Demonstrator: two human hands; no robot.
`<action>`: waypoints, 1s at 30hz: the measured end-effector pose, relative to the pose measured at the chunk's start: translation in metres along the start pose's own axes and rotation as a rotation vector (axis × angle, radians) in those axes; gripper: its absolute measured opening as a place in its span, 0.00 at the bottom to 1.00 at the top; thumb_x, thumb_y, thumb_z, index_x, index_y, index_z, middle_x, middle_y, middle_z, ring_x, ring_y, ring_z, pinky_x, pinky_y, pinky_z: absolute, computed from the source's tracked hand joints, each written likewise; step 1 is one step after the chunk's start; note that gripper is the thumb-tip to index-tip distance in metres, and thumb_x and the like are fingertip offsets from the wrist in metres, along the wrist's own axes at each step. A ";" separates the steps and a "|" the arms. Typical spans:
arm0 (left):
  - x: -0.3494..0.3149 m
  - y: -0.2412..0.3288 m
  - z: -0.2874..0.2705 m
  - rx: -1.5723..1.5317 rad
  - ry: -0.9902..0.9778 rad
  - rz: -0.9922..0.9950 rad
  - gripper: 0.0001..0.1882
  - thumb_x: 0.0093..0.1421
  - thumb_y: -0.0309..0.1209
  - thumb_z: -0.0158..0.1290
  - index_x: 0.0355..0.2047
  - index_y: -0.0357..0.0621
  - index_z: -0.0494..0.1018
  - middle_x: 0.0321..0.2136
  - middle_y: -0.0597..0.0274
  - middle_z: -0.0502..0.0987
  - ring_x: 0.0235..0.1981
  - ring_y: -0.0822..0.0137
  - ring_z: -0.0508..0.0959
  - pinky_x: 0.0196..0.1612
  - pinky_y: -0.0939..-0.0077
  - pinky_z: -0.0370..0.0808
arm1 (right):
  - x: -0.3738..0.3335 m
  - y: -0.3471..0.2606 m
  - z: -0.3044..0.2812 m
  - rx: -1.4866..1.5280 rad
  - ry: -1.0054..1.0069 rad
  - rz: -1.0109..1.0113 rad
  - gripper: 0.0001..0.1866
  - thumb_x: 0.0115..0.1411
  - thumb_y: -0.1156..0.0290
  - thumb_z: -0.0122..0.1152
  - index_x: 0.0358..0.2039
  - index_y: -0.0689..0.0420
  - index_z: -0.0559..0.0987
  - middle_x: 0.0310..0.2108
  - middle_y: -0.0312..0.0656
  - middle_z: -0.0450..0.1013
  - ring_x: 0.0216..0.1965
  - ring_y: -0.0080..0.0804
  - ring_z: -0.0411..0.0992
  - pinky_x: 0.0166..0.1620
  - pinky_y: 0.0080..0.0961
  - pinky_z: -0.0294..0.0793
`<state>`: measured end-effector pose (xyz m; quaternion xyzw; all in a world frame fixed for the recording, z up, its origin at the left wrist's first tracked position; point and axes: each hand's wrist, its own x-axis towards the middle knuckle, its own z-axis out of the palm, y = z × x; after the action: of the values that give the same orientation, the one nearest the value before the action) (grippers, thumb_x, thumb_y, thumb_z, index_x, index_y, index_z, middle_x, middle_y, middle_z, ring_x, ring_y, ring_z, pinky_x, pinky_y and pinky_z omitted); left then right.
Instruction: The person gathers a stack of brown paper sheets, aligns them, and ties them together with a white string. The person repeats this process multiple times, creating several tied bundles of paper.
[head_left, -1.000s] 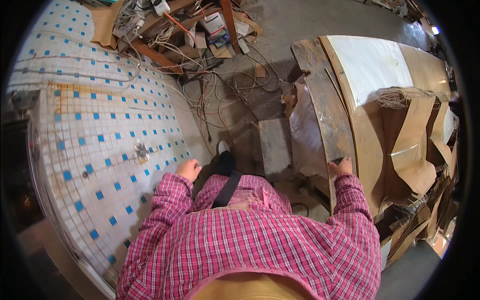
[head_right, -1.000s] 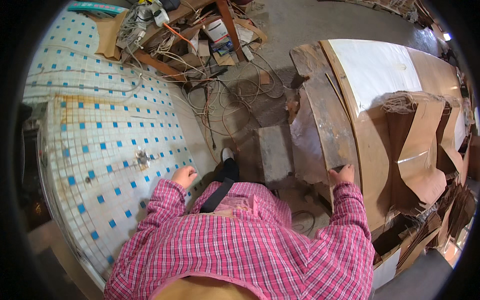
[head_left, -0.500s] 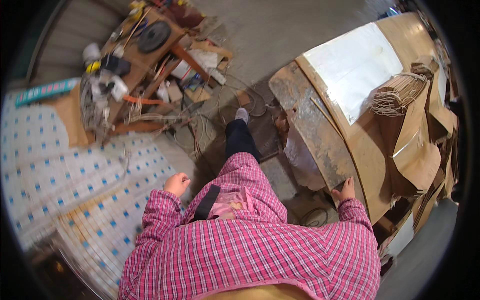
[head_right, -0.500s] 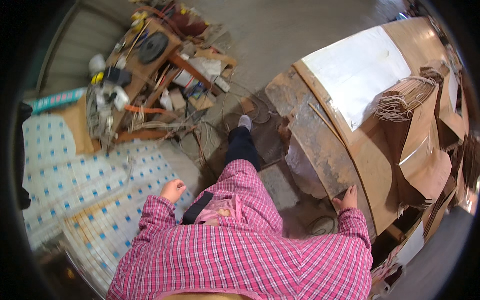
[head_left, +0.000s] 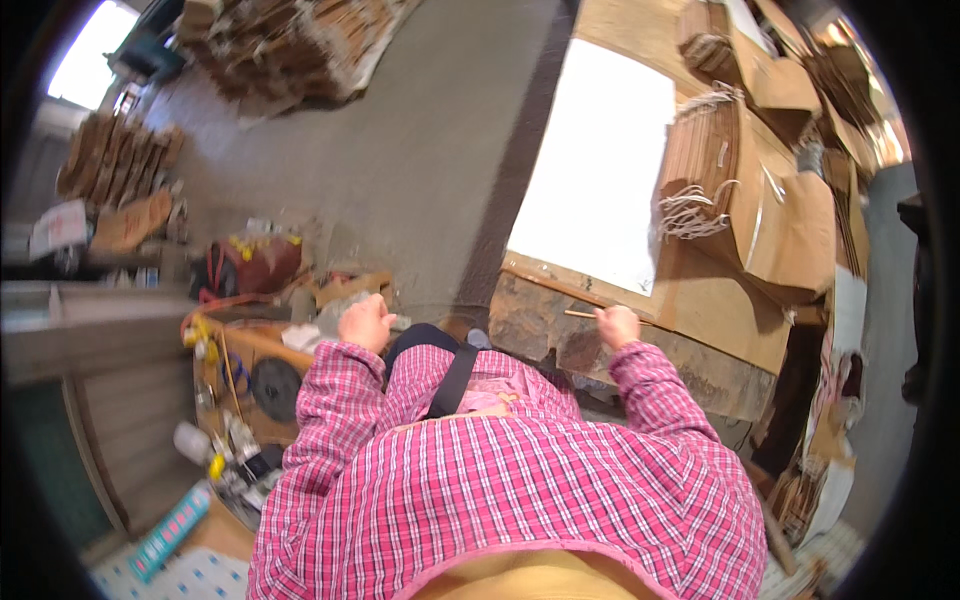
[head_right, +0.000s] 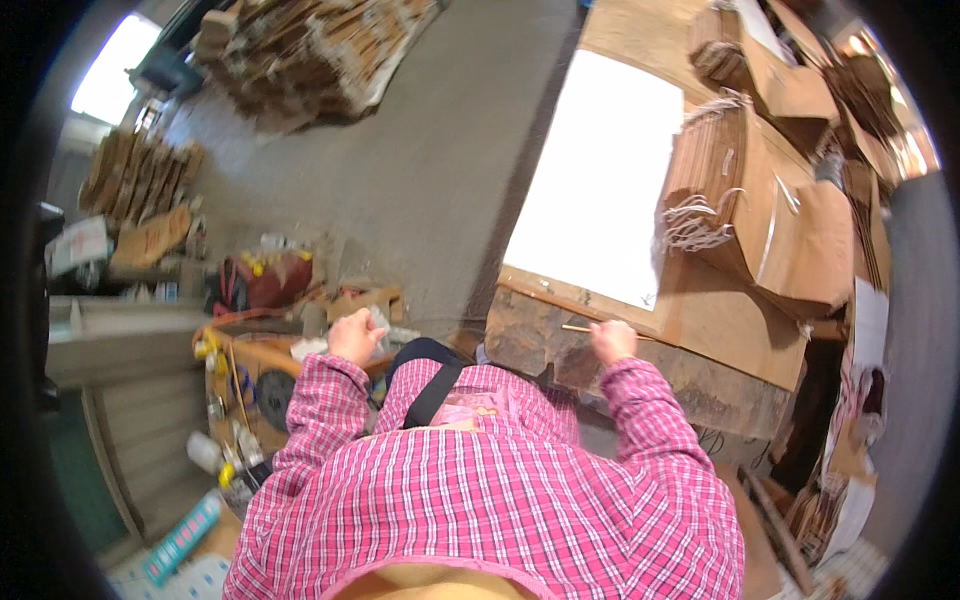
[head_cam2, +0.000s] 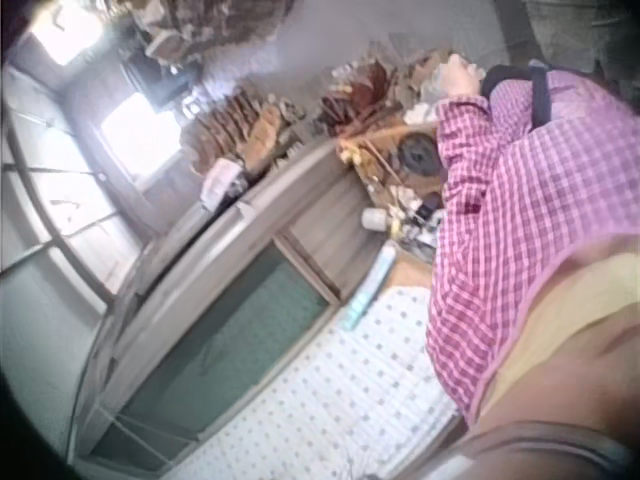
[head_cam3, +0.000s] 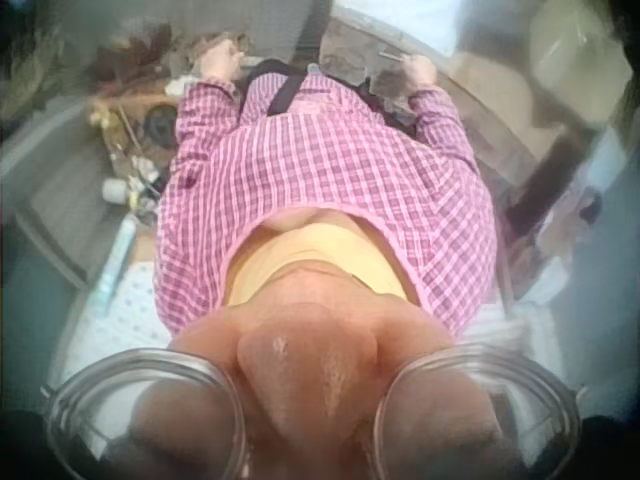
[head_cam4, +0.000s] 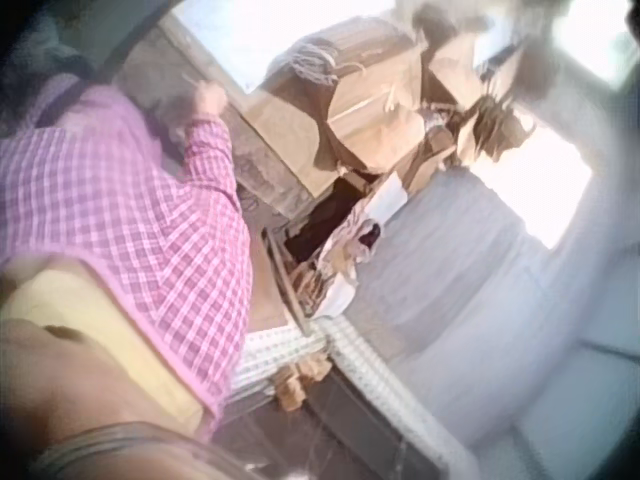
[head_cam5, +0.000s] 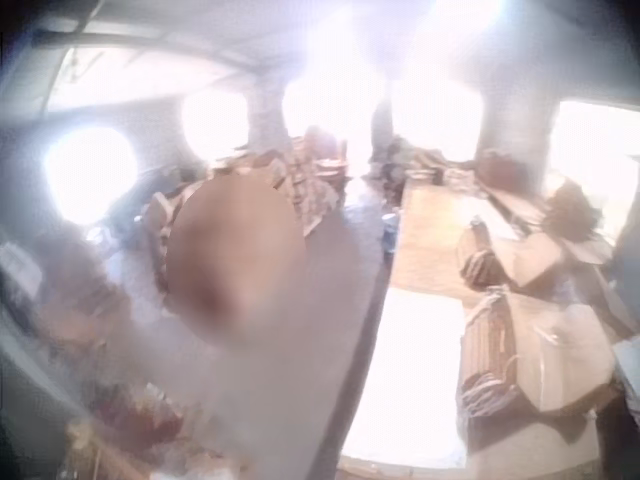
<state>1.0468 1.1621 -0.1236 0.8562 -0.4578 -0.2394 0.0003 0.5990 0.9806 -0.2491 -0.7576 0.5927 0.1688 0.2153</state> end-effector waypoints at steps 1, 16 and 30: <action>0.028 0.004 -0.017 0.033 -0.011 0.021 0.15 0.54 0.42 0.61 0.29 0.44 0.76 0.30 0.50 0.80 0.36 0.47 0.79 0.39 0.53 0.74 | 0.010 -0.021 -0.002 -0.007 0.024 -0.009 0.15 0.55 0.63 0.56 0.34 0.60 0.83 0.36 0.51 0.79 0.41 0.50 0.76 0.45 0.43 0.76; 0.453 -0.065 -0.061 0.580 -0.608 0.193 0.21 0.52 0.44 0.61 0.39 0.40 0.80 0.39 0.48 0.81 0.43 0.53 0.80 0.50 0.61 0.76 | 0.119 -0.044 0.012 0.709 0.178 0.663 0.14 0.53 0.64 0.59 0.36 0.58 0.83 0.36 0.53 0.79 0.40 0.49 0.77 0.46 0.40 0.75; 0.633 0.241 -0.169 0.235 -0.322 0.823 0.12 0.56 0.35 0.58 0.35 0.39 0.78 0.34 0.52 0.82 0.38 0.54 0.81 0.42 0.61 0.77 | 0.121 0.030 0.010 1.581 0.398 1.034 0.11 0.60 0.63 0.61 0.30 0.58 0.79 0.25 0.35 0.76 0.25 0.25 0.74 0.30 0.24 0.74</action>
<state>1.2220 0.4883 -0.1807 0.5494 -0.7780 -0.2959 -0.0729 0.5990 0.8798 -0.3229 -0.0538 0.8210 -0.3367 0.4579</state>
